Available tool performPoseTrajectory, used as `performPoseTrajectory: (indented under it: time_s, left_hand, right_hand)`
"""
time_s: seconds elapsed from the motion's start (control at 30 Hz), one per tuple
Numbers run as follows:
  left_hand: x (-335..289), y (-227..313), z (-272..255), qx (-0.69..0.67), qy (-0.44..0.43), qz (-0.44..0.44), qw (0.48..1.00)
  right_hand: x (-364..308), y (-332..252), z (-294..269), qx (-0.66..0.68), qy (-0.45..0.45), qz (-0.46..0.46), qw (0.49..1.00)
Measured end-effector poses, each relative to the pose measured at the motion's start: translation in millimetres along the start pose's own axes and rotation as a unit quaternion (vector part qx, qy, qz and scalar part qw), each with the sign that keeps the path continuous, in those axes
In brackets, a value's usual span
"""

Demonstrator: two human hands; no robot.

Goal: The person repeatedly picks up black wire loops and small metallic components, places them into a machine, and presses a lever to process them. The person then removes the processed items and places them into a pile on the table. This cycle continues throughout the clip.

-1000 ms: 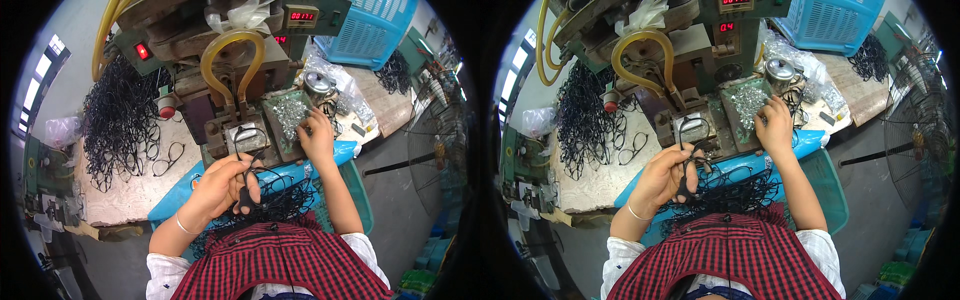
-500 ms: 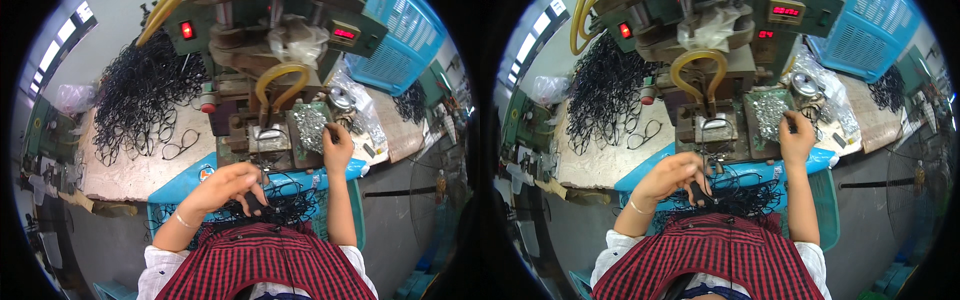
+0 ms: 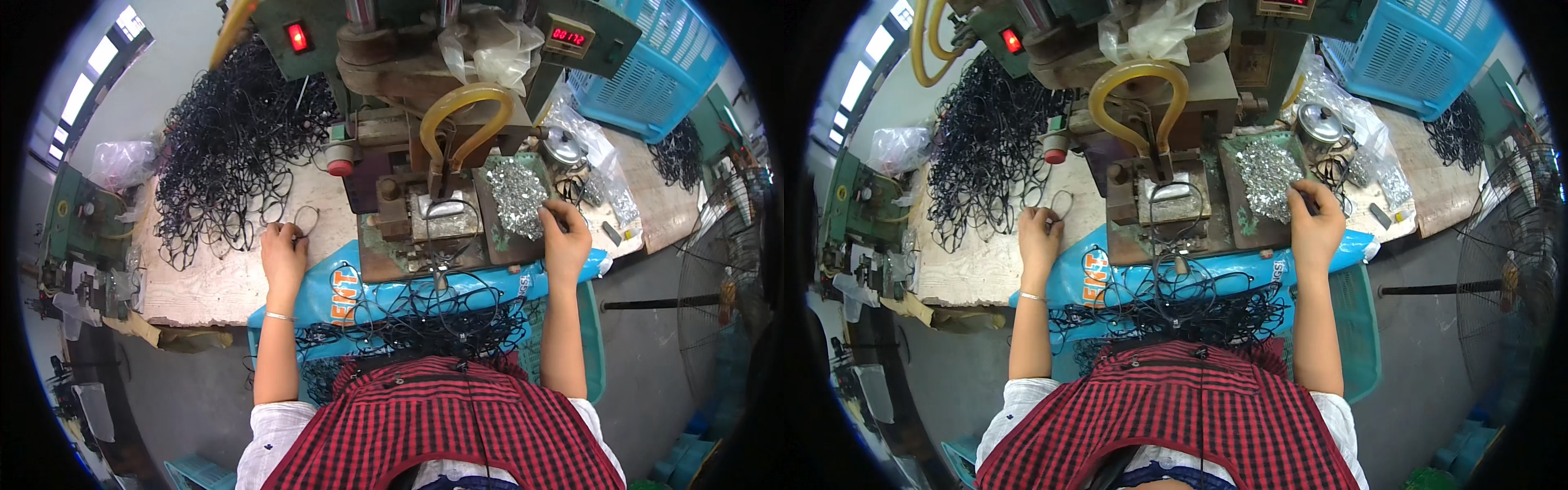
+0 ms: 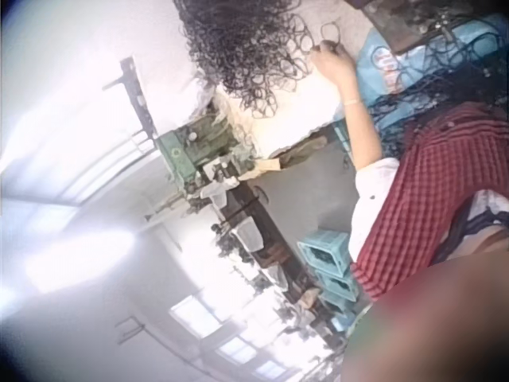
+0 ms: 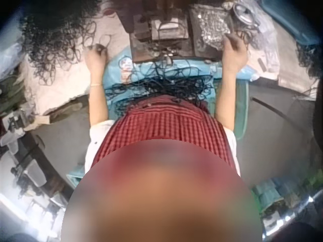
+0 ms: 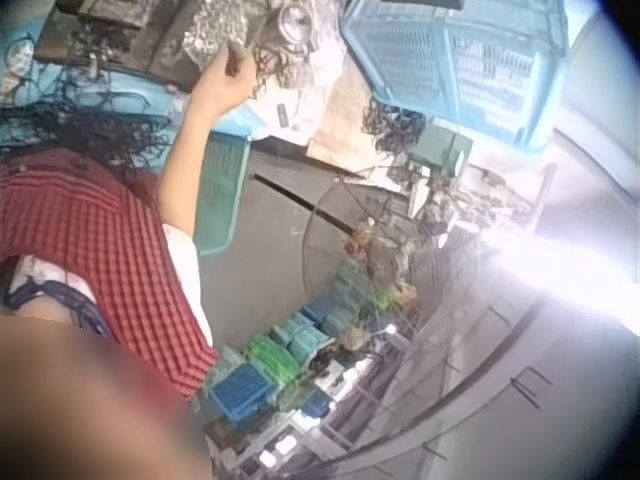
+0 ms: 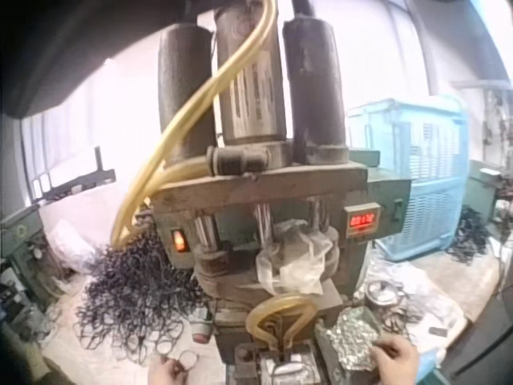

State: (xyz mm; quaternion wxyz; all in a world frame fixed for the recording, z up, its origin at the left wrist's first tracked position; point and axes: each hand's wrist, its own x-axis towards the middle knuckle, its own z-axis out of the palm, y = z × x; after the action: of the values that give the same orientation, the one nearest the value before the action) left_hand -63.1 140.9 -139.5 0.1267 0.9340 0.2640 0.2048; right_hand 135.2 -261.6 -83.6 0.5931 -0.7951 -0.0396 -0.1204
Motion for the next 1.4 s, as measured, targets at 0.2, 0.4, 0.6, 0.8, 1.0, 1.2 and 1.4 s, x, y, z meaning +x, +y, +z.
performPoseTrajectory:
  time_s: [0.2, 0.4, 0.6, 0.8, 1.0, 1.2, 1.4]
  left_hand:
    - [5.9, 41.3, -23.5, -0.235, 0.109, -0.034, 0.965]
    - [14.9, 67.0, -17.3, -0.48, 0.126, -0.055, 0.867]
    - [18.0, 134.7, -79.2, -0.701, 0.165, 0.103, 0.686]
    - [58.5, 177.6, -108.0, -0.726, 0.144, 0.188, 0.646]
    - [16.7, 186.7, -96.8, -0.597, 0.162, 0.304, 0.725]
    - [10.7, 194.5, -83.0, -0.244, 0.12, 0.56, 0.783]
    - [13.5, 192.6, -78.7, -0.231, 0.105, 0.589, 0.767]
  right_hand:
    - [-16.7, -72.4, 5.0, 0.046, -0.128, -0.113, 0.984]
    - [-17.9, -102.4, 67.4, 0.165, -0.225, -0.085, 0.956]
    - [-26.6, -108.1, 70.4, 0.15, -0.188, -0.11, 0.964]
    - [-39.4, -113.1, 82.3, 0.32, -0.217, -0.002, 0.922]
    - [-30.3, -95.8, 45.2, 0.099, -0.2, -0.138, 0.965]
    - [7.6, 4.1, 24.7, -0.318, -0.044, -0.249, 0.914]
    - [12.9, 8.1, 45.0, -0.3, -0.016, -0.259, 0.918]
